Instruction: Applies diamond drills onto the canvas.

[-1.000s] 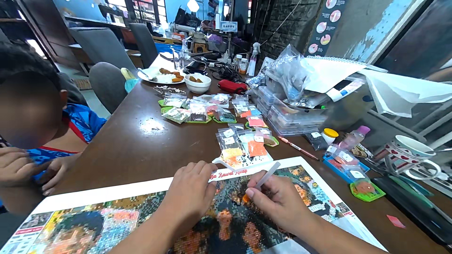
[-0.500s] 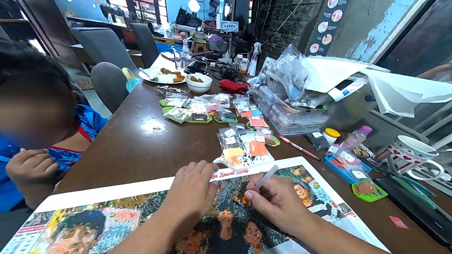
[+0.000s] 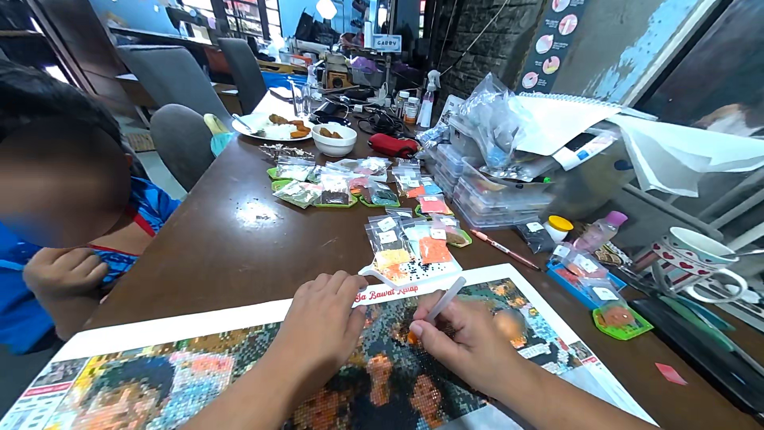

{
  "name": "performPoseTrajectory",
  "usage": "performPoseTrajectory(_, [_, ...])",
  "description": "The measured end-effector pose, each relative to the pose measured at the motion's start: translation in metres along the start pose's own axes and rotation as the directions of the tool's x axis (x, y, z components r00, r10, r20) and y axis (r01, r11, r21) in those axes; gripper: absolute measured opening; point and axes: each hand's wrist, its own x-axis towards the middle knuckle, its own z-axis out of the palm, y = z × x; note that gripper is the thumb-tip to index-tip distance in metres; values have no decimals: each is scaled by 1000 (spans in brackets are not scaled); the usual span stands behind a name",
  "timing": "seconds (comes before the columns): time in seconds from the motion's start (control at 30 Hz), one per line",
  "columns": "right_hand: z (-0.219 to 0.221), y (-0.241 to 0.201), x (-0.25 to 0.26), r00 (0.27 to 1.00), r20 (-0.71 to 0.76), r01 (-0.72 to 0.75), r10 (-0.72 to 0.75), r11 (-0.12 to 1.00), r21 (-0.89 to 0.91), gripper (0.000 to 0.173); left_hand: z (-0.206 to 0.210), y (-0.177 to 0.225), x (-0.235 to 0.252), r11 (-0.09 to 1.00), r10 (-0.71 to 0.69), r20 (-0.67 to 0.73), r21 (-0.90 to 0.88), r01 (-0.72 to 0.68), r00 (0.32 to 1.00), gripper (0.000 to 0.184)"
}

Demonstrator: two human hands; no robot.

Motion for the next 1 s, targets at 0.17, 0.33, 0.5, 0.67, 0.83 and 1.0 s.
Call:
performPoseTrajectory(0.17, [-1,-3,1,999,-6,-41,42,998,41,21,0,0,0,1000,4,-3,0,-4,1000,33])
performPoseTrajectory(0.33, [1,-2,2,1000,-14,-5,5,999,33,21,0,0,0,1000,-6,5,0,6,1000,34])
performPoseTrajectory(0.5, [2,-2,3,1000,-18,-9,9,1000,13,22,1,-1,0,1000,8,-16,-1,-8,1000,34])
performPoseTrajectory(0.67, [2,-1,3,999,4,32,-32,999,44,21,0,-1,0,1000,-2,5,-1,2,1000,34])
performPoseTrajectory(0.83, [2,-1,3,999,8,37,-37,999,28,21,-1,0,1,1000,-5,18,5,5,1000,34])
performPoseTrajectory(1.0, [2,0,3,999,24,35,-35,999,4,21,-1,0,2,1000,0,7,5,0,1000,34])
